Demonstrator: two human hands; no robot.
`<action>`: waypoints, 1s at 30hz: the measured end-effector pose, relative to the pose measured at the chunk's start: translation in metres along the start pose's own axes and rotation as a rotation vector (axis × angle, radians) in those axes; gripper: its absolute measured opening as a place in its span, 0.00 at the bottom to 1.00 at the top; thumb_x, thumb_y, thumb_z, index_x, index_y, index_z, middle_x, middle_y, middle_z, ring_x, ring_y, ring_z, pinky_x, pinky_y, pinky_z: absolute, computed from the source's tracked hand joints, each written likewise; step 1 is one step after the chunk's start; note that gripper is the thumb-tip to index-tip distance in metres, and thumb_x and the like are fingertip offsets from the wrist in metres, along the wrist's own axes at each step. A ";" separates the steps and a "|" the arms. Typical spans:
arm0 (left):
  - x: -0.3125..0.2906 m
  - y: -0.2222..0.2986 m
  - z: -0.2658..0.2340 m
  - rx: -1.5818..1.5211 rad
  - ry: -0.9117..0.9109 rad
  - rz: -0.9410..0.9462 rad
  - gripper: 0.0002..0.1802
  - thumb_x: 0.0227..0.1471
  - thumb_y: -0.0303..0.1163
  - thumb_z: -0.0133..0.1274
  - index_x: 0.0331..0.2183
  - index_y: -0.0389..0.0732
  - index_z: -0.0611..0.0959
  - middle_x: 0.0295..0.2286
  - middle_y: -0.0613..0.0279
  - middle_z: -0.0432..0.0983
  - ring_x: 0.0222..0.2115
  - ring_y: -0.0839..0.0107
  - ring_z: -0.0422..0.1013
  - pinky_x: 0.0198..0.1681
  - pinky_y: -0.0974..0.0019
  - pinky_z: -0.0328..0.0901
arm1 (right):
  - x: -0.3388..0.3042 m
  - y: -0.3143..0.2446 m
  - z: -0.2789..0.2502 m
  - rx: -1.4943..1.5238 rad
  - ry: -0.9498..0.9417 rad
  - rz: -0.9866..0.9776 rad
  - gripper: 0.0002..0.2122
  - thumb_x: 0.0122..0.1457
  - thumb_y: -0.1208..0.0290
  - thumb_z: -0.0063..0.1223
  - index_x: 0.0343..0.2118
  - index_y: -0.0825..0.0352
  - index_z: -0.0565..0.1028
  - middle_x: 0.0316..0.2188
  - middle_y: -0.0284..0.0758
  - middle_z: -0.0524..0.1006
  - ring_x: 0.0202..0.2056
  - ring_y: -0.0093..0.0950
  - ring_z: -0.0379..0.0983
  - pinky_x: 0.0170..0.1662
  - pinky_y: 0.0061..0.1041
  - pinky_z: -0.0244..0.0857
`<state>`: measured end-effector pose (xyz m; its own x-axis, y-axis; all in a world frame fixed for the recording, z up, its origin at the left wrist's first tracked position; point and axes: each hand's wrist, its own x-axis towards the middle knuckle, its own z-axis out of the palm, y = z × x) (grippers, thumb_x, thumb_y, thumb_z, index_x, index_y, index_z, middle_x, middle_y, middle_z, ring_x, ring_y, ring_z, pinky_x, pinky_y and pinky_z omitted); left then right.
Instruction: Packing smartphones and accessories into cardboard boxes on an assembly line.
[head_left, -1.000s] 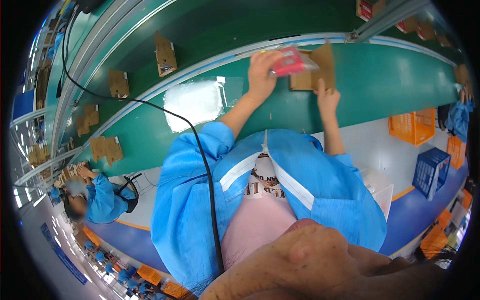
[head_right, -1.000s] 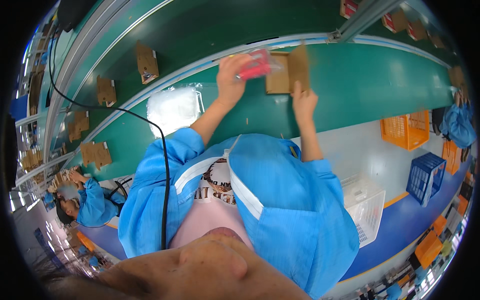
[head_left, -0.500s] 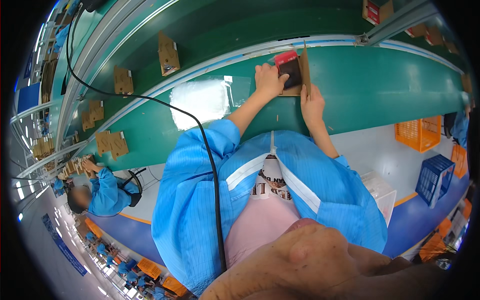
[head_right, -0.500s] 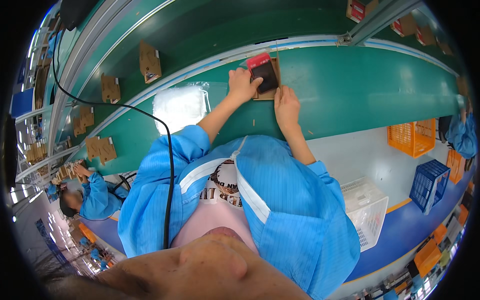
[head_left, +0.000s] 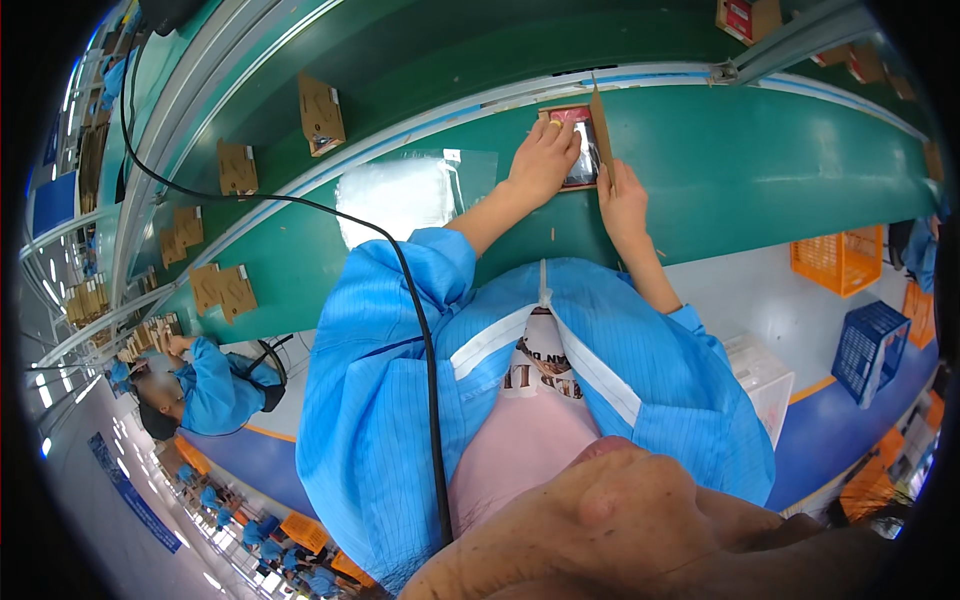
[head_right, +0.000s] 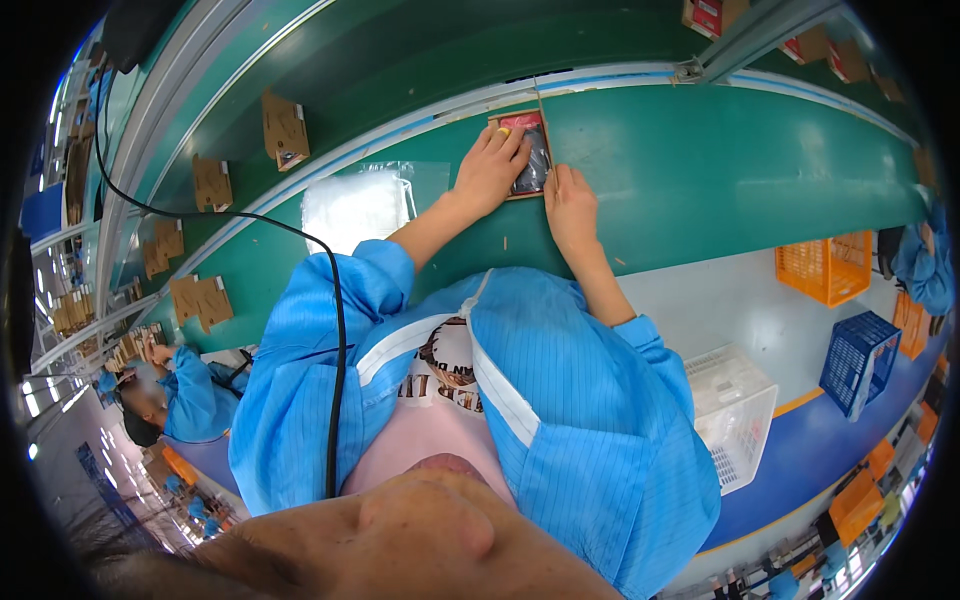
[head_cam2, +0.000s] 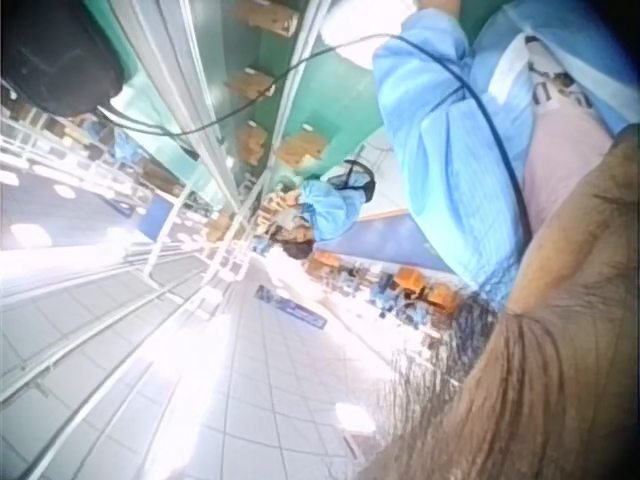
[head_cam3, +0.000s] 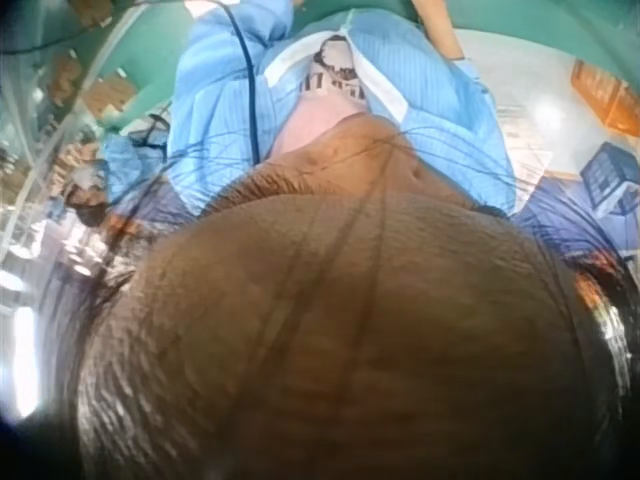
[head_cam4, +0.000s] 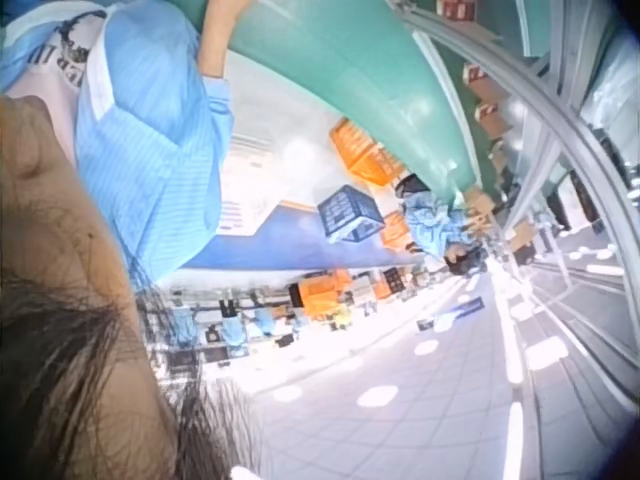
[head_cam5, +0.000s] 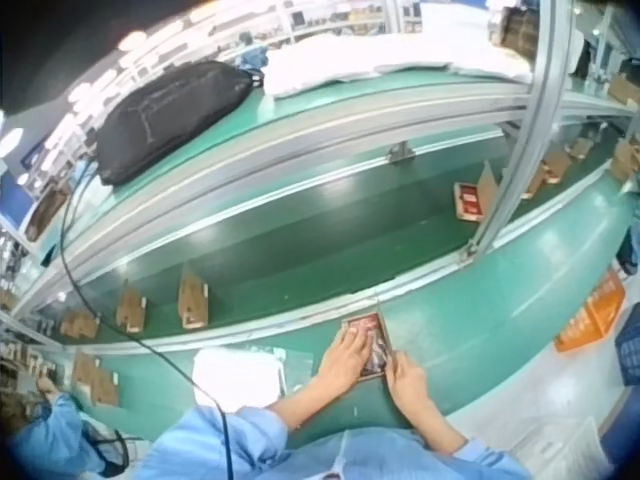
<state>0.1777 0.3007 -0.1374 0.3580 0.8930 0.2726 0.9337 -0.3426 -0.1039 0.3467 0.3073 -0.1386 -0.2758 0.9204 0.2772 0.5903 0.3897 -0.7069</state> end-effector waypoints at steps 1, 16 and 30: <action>0.001 0.003 0.001 0.003 -0.034 -0.014 0.23 0.41 0.33 0.56 0.42 0.37 0.77 0.46 0.52 0.67 0.48 0.55 0.63 0.55 0.54 0.56 | 0.000 0.002 0.000 -0.012 -0.028 0.009 0.06 0.58 0.72 0.46 0.28 0.68 0.69 0.24 0.45 0.71 0.27 0.47 0.69 0.29 0.42 0.64; -0.047 0.001 0.016 -0.442 0.247 -0.551 0.19 0.47 0.25 0.51 0.43 0.32 0.72 0.44 0.46 0.65 0.47 0.48 0.61 0.51 0.53 0.57 | 0.160 0.025 0.038 0.082 0.002 -0.024 0.08 0.56 0.70 0.47 0.29 0.70 0.71 0.24 0.49 0.73 0.28 0.49 0.71 0.32 0.43 0.66; -0.040 -0.007 0.008 -0.343 0.009 -0.533 0.22 0.45 0.29 0.51 0.44 0.33 0.72 0.47 0.48 0.63 0.47 0.49 0.61 0.52 0.51 0.57 | 0.302 0.214 0.008 -0.473 0.488 0.349 0.40 0.53 0.63 0.48 0.54 0.92 0.42 0.57 0.70 0.44 0.61 0.59 0.40 0.64 0.44 0.34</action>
<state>0.1569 0.2696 -0.1552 -0.1575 0.9648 0.2106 0.9298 0.0731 0.3607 0.3842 0.6683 -0.2115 0.2879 0.8592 0.4229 0.8742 -0.0556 -0.4823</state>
